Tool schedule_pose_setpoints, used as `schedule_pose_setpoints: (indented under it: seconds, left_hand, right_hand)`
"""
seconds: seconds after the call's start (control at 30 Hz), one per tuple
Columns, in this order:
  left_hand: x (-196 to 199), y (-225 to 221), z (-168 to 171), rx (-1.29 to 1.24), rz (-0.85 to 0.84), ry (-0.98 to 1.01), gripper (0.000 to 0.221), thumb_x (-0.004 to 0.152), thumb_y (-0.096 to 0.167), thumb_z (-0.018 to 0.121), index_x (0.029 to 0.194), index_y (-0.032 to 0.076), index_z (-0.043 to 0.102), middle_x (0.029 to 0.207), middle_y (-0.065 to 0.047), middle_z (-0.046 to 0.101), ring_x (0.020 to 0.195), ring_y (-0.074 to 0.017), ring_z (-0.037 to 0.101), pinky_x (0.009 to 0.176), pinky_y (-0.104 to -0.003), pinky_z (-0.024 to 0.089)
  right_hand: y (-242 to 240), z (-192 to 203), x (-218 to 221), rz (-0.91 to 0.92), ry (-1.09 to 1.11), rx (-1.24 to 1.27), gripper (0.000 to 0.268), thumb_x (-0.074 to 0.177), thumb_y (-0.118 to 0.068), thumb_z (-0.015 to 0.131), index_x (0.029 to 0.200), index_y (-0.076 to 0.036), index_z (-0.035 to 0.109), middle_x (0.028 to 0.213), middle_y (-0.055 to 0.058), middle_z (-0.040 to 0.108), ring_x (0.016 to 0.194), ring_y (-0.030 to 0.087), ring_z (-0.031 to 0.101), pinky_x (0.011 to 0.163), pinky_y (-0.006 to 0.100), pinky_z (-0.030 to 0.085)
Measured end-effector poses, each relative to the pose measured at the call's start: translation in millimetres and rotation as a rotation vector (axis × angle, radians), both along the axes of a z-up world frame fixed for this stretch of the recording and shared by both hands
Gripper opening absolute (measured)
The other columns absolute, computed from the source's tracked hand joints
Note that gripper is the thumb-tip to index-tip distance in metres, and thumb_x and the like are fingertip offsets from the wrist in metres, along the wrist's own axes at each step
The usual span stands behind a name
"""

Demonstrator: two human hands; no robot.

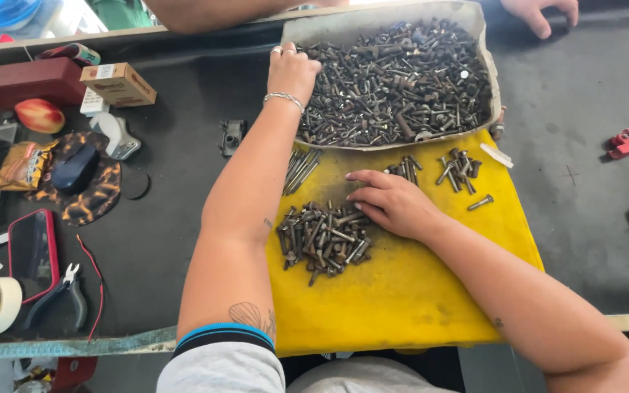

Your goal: Sorting various types of screws and bolts from a large metal container onto a yellow work mat.

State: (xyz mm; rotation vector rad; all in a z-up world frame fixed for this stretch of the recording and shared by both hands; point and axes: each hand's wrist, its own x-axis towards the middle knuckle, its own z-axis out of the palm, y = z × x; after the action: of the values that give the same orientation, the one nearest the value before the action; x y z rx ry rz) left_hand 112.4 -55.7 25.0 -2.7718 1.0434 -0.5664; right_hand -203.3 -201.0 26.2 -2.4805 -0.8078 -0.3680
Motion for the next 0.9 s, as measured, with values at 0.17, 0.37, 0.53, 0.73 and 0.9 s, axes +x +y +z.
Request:
schedule_pose_setpoints:
  seconds: [0.17,0.37,0.53,0.73,0.9]
  left_hand:
    - [6,2,2,0.073,-0.058,-0.058,0.032,0.085,-0.002,0.073,0.093,0.029,0.078,0.083,-0.008,0.075,0.107,-0.0328,0.060,0.092,-0.047,0.046]
    - [6,6,-1,0.025,-0.079,-0.038,0.031,0.081,-0.007,0.074,0.085,0.023,0.074,0.074,-0.007,0.072,0.102,-0.0339,0.061,0.089,-0.048,0.047]
    - [20,6,-18,-0.063,-0.156,-0.251,0.013,0.083,0.028,0.064,0.075,0.031,0.074,0.074,-0.002,0.076,0.086,-0.0299,0.064,0.073,-0.048,0.045]
    - [-6,12,8,0.050,-0.079,-0.101,0.021,0.087,0.001,0.073,0.090,0.022,0.075,0.083,-0.007,0.074,0.105,-0.0338,0.063,0.095,-0.049,0.046]
    - [-54,29,36,-0.100,-0.188,-0.312,0.030,0.082,-0.005,0.068,0.099,0.020,0.070,0.084,-0.004,0.068,0.094,-0.0323,0.061,0.093,-0.051,0.048]
  right_hand:
    - [0,2,0,-0.003,0.023,-0.019,0.020,0.100,-0.020,0.061,0.114,-0.012,0.073,0.143,0.010,0.059,0.118,0.032,0.065,0.094,0.047,0.053]
    - [-1,0,0,0.006,0.011,-0.035,0.020,0.100,-0.020,0.062,0.114,-0.011,0.073,0.143,0.011,0.059,0.118,0.032,0.065,0.092,0.047,0.053]
    - [0,0,1,0.017,0.017,-0.022,0.020,0.099,-0.020,0.062,0.113,-0.012,0.073,0.143,0.010,0.060,0.118,0.032,0.065,0.093,0.046,0.053]
    - [-2,0,1,-0.012,0.060,-0.059,0.022,0.099,-0.021,0.061,0.114,-0.012,0.074,0.143,0.010,0.059,0.119,0.032,0.064,0.092,0.047,0.053]
    - [-1,8,1,-0.028,-0.036,-0.011,0.024,0.098,-0.020,0.062,0.117,-0.010,0.073,0.136,0.011,0.066,0.115,0.030,0.067,0.095,0.047,0.055]
